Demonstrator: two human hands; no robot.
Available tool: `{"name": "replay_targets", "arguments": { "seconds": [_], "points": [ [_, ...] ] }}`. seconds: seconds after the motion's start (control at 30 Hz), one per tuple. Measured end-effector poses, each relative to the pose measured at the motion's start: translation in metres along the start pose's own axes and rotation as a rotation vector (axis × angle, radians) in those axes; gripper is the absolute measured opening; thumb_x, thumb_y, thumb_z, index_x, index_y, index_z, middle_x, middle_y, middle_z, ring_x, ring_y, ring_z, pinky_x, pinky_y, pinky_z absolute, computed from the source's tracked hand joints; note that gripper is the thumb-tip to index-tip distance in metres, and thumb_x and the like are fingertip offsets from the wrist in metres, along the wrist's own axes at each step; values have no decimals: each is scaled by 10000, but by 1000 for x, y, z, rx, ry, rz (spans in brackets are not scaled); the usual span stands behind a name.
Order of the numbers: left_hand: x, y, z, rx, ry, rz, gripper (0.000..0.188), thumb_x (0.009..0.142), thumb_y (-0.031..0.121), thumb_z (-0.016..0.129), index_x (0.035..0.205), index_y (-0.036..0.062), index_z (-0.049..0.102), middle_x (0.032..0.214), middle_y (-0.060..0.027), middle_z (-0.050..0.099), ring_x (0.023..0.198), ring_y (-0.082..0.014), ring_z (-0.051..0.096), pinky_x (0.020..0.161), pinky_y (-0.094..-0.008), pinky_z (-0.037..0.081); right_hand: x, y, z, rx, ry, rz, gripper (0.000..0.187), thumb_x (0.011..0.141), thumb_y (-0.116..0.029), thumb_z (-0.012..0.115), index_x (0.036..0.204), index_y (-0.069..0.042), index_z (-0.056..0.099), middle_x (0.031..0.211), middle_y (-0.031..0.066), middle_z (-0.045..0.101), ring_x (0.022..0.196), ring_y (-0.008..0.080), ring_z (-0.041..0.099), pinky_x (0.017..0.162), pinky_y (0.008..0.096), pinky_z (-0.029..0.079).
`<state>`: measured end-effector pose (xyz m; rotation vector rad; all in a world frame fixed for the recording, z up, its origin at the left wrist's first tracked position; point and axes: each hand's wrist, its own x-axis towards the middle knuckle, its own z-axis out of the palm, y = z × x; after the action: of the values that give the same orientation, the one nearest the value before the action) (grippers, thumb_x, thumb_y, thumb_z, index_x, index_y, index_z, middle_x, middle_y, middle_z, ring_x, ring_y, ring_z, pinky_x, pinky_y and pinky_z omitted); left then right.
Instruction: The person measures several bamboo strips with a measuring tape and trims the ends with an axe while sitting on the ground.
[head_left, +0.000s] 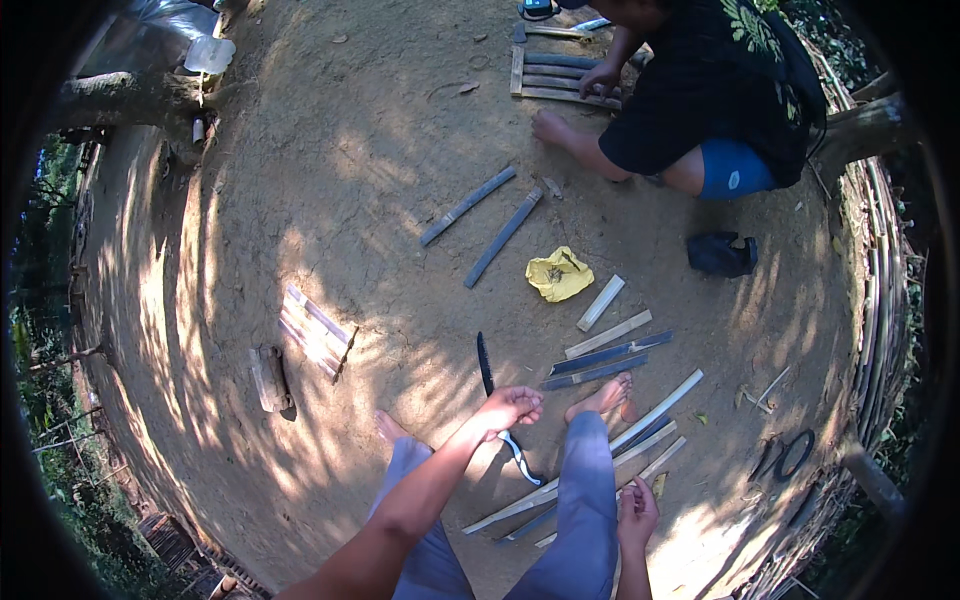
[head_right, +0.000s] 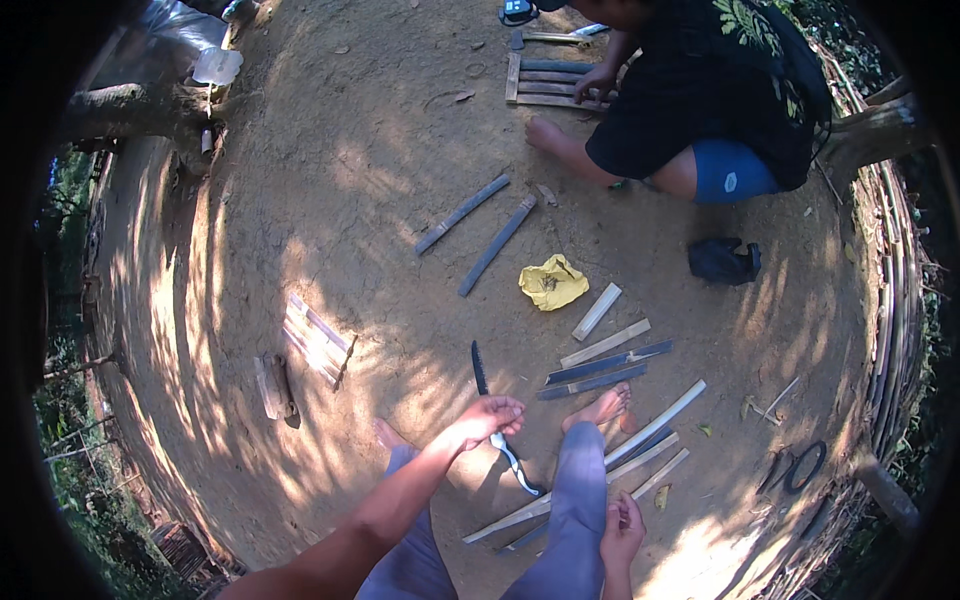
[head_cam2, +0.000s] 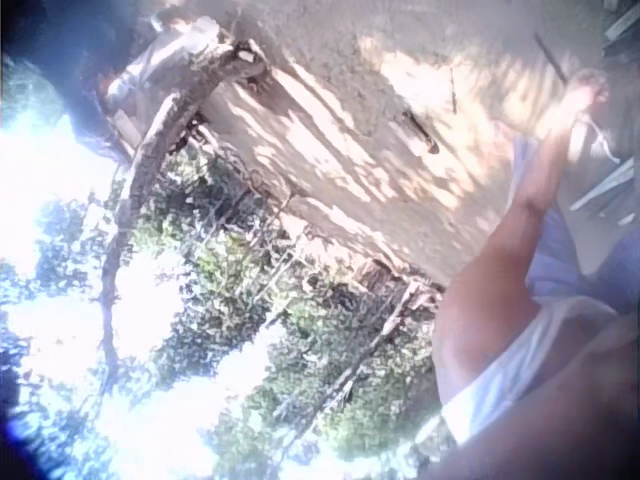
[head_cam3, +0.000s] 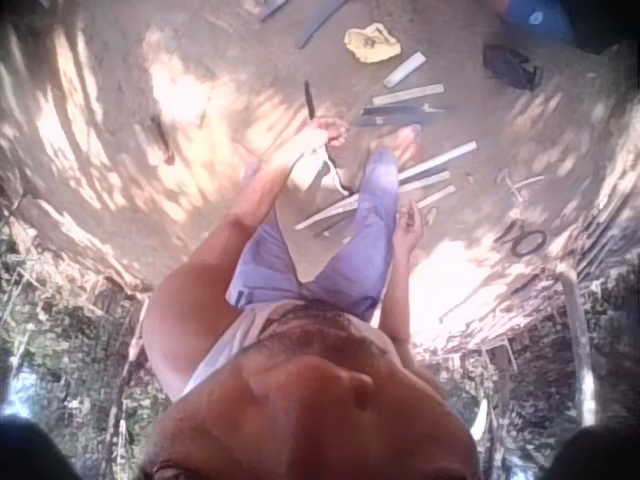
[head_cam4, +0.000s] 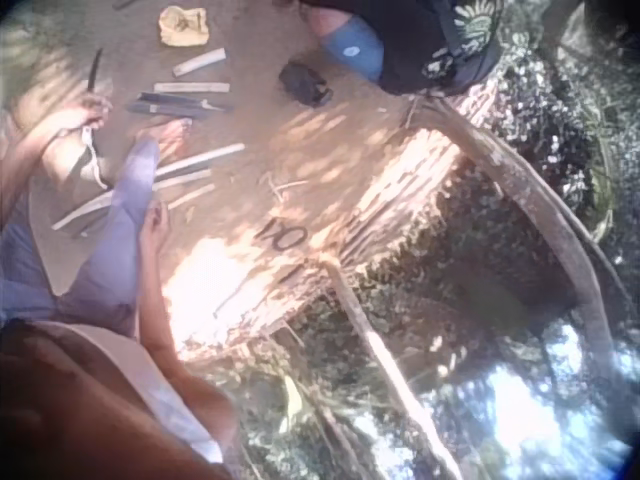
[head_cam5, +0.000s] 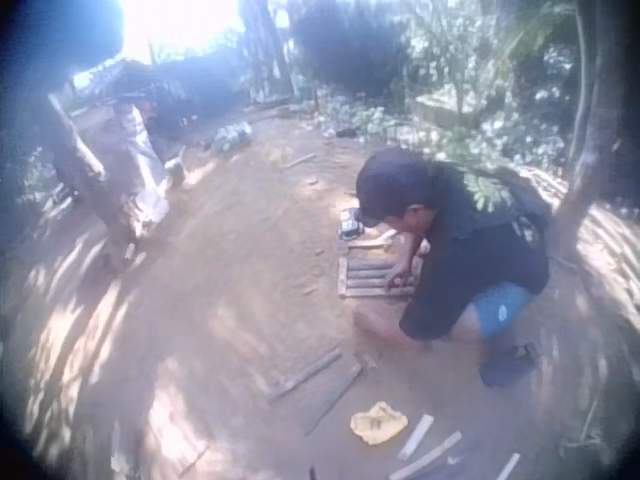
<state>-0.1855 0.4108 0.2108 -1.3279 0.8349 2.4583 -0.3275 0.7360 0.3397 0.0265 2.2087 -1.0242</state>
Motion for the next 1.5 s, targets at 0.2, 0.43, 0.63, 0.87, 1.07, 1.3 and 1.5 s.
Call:
{"name": "replay_targets", "arguments": {
  "seconds": [0.2, 0.43, 0.63, 0.87, 1.07, 1.3, 1.5],
  "points": [
    [-193, -30, -20, -201, -345, 12, 208, 1043, 152, 624, 1198, 17, 662, 983, -28, 704, 855, -86, 654, 779, -231, 545, -107, -156, 141, -241, -355, -350, 236, 982, -85, 661, 1189, 15, 715, 1008, 101, 727, 884, 131, 692, 749, 268, 544],
    [-375, -24, -154, -325, -192, 177, 208, 1050, 141, 610, 1196, 0, 656, 984, -26, 690, 843, -78, 618, 790, -226, 522, -257, -206, 298, -148, -578, -354, 226, 962, -89, 691, 1167, 2, 721, 976, 125, 760, 890, 167, 742, 781, 293, 579],
    [-445, -23, -224, -560, -122, 204, 166, 1038, 111, 612, 1168, 14, 645, 1009, -58, 694, 865, -129, 657, 794, -264, 545, -306, -273, 366, -235, -784, -424, 181, 965, -123, 720, 1111, -17, 733, 961, 104, 774, 853, 154, 747, 756, 300, 585],
    [-437, 16, -257, -730, 1, 232, 125, 1059, 114, 564, 1102, 21, 634, 944, -61, 682, 823, -134, 649, 770, -272, 546, -264, -340, 418, -475, -970, -591, 143, 954, -183, 702, 1044, -73, 722, 960, 115, 731, 868, 296, 723, 736, 377, 558],
    [-416, 70, -264, -619, 8, 234, 154, 1011, 39, 464, 1020, 10, 615, 892, -76, 650, 772, -154, 630, 717, -280, 533, -249, -370, 421, -528, -1010, -686, 147, 954, -229, 674, 997, -90, 691, 952, 111, 685, 924, 325, 680, 784, 438, 521],
    [-450, 100, -229, -284, -74, 139, 213, 941, 6, 393, 964, -3, 605, 884, -104, 646, 776, -169, 616, 729, -300, 527, -310, -355, 366, -394, -750, -639, 142, 915, -246, 683, 947, -108, 692, 923, 95, 681, 901, 313, 680, 760, 440, 519],
    [-496, 81, -187, 256, -313, -68, 232, 1017, 74, 418, 1025, 8, 640, 902, -89, 695, 757, -147, 639, 719, -282, 525, -405, -273, 313, -141, -378, -507, 154, 896, -258, 687, 927, -108, 702, 871, 80, 702, 819, 303, 687, 716, 437, 519]
  ]
}}
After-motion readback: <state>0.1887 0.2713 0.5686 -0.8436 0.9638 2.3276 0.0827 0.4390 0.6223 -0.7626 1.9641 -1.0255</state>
